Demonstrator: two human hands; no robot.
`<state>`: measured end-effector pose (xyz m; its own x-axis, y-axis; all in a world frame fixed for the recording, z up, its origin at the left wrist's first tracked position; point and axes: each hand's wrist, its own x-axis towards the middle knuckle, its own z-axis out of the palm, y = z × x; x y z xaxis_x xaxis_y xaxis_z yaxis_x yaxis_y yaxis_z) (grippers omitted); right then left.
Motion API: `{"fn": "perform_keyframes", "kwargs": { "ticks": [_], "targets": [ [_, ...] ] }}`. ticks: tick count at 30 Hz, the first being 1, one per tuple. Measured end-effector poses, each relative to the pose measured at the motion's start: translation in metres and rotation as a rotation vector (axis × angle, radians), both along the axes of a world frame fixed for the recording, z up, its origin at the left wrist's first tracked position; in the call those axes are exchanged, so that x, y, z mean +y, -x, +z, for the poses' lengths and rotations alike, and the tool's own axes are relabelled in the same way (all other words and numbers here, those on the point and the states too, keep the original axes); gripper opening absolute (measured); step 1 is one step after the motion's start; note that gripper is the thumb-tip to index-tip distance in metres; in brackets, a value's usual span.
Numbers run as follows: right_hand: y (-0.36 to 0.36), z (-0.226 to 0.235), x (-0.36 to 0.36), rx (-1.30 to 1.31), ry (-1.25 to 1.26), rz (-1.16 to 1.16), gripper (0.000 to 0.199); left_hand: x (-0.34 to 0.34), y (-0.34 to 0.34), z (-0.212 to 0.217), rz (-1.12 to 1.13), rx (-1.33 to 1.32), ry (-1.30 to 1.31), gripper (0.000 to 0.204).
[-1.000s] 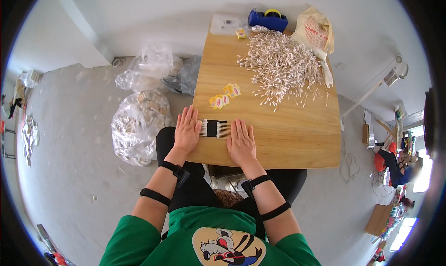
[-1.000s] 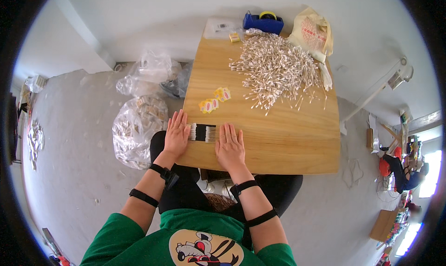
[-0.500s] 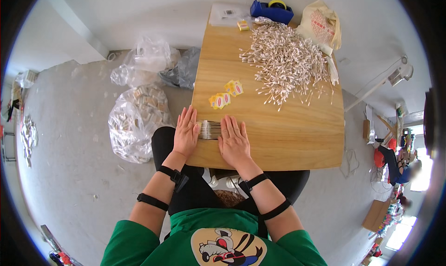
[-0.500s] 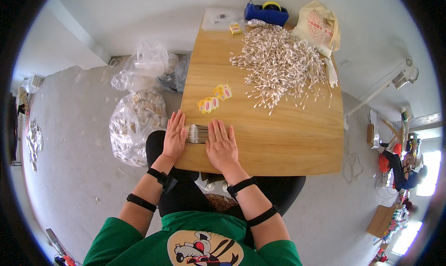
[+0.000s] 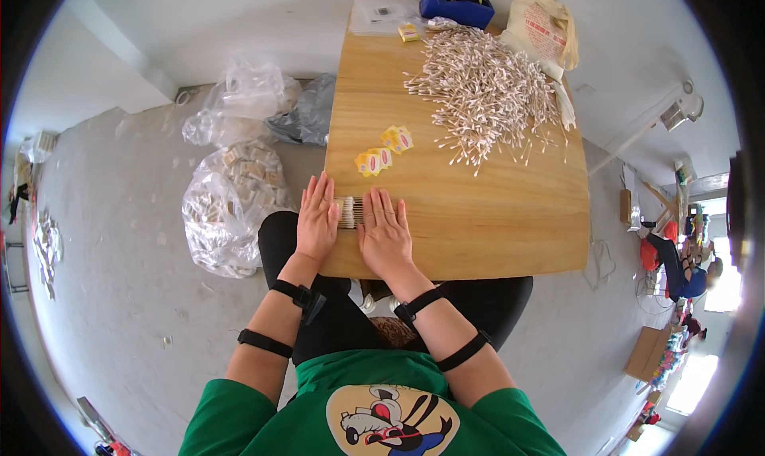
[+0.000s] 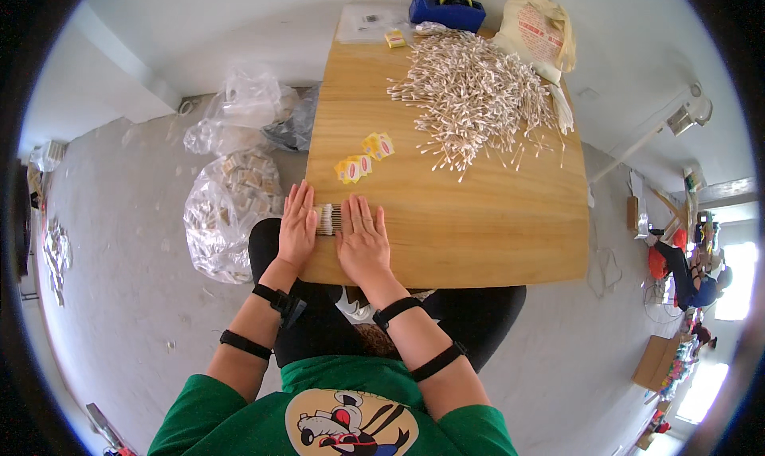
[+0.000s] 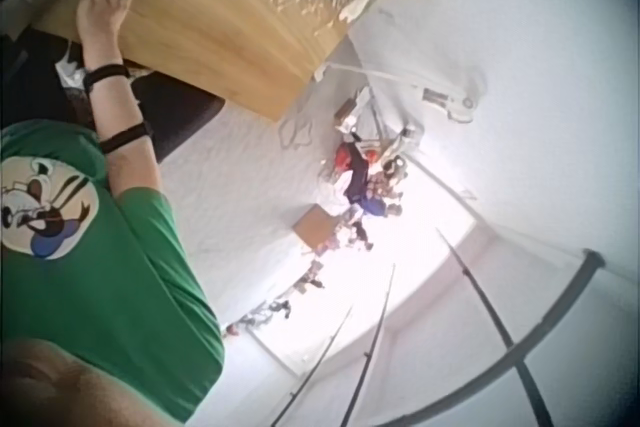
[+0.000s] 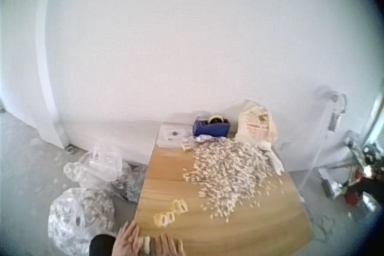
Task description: Sorting cotton swabs and arranging them neatly into a plastic container.
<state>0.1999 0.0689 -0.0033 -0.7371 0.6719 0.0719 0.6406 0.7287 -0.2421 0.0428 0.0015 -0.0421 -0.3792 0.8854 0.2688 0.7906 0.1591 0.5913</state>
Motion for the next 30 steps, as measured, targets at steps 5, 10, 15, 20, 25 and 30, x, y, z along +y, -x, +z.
{"fn": "perform_keyframes", "kwargs": {
  "ticks": [5,10,15,20,25,30],
  "targets": [
    [0.006,-0.003,-0.006,0.012,0.009,-0.023,0.061,0.000,0.002,0.001,-0.005,0.011,0.007,0.049],
    [0.000,0.000,0.004,0.125,0.161,-0.044,0.055,-0.004,0.008,0.014,-0.025,-0.326,-0.098,0.053],
    [0.001,0.000,0.020,0.711,0.380,-0.111,0.044,0.002,0.003,0.032,0.089,-1.207,-0.373,0.064],
    [0.020,-0.001,0.019,0.775,0.493,-0.112,0.041,0.008,0.005,0.026,0.159,-1.421,-0.526,0.067],
    [0.027,0.002,0.010,0.801,0.547,-0.117,0.043,0.006,0.009,0.024,0.150,-1.492,-0.562,0.066],
    [0.038,0.003,0.006,0.806,0.592,-0.075,0.044,0.004,0.008,0.026,0.145,-1.504,-0.552,0.066]
  ]
}}
